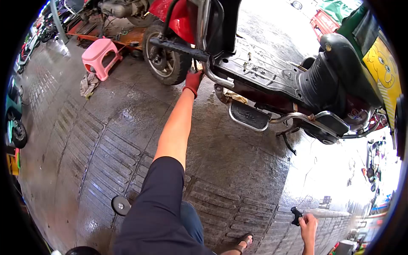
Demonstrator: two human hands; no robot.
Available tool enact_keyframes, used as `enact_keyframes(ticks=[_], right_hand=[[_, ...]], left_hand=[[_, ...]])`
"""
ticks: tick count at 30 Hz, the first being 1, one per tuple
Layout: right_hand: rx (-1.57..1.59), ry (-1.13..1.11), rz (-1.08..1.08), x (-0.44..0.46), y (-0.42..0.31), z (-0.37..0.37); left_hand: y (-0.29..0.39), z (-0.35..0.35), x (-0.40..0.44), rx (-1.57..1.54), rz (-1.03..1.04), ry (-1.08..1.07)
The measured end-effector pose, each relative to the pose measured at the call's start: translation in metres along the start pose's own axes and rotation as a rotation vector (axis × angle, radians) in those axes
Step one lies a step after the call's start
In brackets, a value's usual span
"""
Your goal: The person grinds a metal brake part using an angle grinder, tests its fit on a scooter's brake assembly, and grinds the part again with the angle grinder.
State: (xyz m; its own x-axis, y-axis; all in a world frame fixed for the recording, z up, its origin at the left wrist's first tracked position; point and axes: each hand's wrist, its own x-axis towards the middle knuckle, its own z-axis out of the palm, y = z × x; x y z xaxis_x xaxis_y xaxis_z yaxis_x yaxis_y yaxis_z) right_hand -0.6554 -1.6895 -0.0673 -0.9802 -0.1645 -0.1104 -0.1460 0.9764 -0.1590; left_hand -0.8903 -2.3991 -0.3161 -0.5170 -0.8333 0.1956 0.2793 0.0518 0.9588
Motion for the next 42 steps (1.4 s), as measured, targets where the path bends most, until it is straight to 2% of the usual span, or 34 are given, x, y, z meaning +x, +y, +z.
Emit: enact_keyframes(ticks=[1, 2, 3, 5, 7, 8, 10, 11, 12, 13, 16, 18, 19, 22, 23, 26, 28, 29, 31, 33, 34, 36, 37, 38, 39, 40, 41, 42], right_hand=[[0.000, -0.003, 0.010, -0.004, 0.003, 0.004], [-0.005, 0.038, -0.003, -0.009, 0.009, 0.009], [-0.008, 0.077, -0.019, -0.014, 0.016, 0.016], [-0.019, 0.025, 0.017, -0.028, 0.042, 0.025], [-0.069, -0.036, -0.003, -0.040, 0.063, 0.033], [-0.182, -0.316, 0.105, -0.038, 0.043, 0.012], [-0.209, -0.349, 0.102, -0.045, 0.040, 0.014], [-0.242, -0.378, 0.097, -0.049, 0.040, 0.016], [-0.162, -0.281, 0.006, -0.056, 0.044, 0.021], [-0.165, -0.280, 0.005, -0.059, 0.046, 0.023], [-0.171, -0.325, 0.049, -0.062, 0.047, 0.025], [-0.174, -0.335, 0.059, -0.066, 0.047, 0.028], [-0.171, -0.345, 0.069, -0.066, 0.046, 0.030], [-0.148, -0.359, 0.069, -0.065, 0.033, 0.038], [-0.126, -0.376, 0.077, -0.065, 0.029, 0.041], [-0.074, -0.344, 0.023, -0.066, 0.017, 0.051], [-0.041, -0.354, -0.024, -0.065, 0.004, 0.054], [-0.029, -0.360, -0.020, -0.064, -0.001, 0.056], [-0.023, -0.354, -0.100, -0.066, -0.002, 0.060], [-0.009, -0.283, -0.180, -0.064, 0.025, 0.084], [0.017, -0.213, -0.213, -0.075, 0.046, 0.106], [-0.007, -0.248, -0.181, -0.074, 0.021, 0.096], [-0.024, -0.230, -0.201, -0.064, 0.011, 0.088], [-0.024, -0.224, -0.223, -0.051, 0.002, 0.078], [0.027, -0.137, -0.245, -0.039, 0.003, 0.075], [0.066, -0.093, -0.190, -0.035, 0.001, 0.057], [0.120, -0.086, -0.103, -0.023, -0.003, 0.041], [0.219, -0.005, -0.120, -0.011, -0.002, 0.033]], left_hand=[[-0.029, 0.003, 0.012, 0.006, -0.013, 0.020], [0.015, 0.008, -0.007, -0.129, -0.258, -0.026], [0.004, 0.013, -0.002, -0.125, -0.259, -0.031], [-0.033, 0.022, 0.013, 0.424, -0.007, 0.173], [-0.106, 0.012, 0.049, 0.933, 0.354, -0.025], [-0.077, 0.013, 0.036, 0.875, 0.291, 0.002], [-0.017, 0.013, 0.010, 0.819, 0.230, 0.026], [0.011, 0.012, -0.002, 0.487, -0.133, -0.022], [0.022, 0.012, -0.006, 0.141, -0.485, -0.066], [0.021, 0.012, -0.006, 0.139, -0.486, -0.064], [0.001, 0.008, -0.001, 0.212, -0.375, -0.089], [-0.007, 0.005, 0.004, 0.472, -0.196, 0.043], [-0.011, 0.001, 0.004, 0.470, -0.198, 0.049], [0.042, -0.003, -0.009, 0.761, -0.240, -0.036], [0.059, -0.003, -0.018, 0.815, -0.196, -0.078], [0.051, -0.015, -0.022, 0.920, -0.088, -0.111], [0.050, -0.043, -0.030, 1.053, 0.162, -0.075], [0.056, -0.057, -0.029, 1.063, 0.168, -0.084], [0.071, -0.092, -0.022, 1.270, 0.204, -0.133], [0.074, -0.134, -0.007, 1.114, 0.207, -0.133], [0.112, -0.140, -0.023, 1.013, 0.008, -0.081], [0.110, -0.162, -0.005, 0.946, 0.059, -0.187], [0.064, -0.195, 0.032, 0.907, 0.112, -0.234], [0.074, -0.211, 0.029, 0.692, -0.093, -0.308], [0.115, -0.203, 0.001, 0.761, 0.024, -0.288], [0.113, -0.203, 0.009, 0.702, 0.053, -0.382], [0.060, -0.226, 0.036, 0.575, 0.238, -0.403], [0.032, -0.239, 0.053, 0.730, 0.280, -0.435]])
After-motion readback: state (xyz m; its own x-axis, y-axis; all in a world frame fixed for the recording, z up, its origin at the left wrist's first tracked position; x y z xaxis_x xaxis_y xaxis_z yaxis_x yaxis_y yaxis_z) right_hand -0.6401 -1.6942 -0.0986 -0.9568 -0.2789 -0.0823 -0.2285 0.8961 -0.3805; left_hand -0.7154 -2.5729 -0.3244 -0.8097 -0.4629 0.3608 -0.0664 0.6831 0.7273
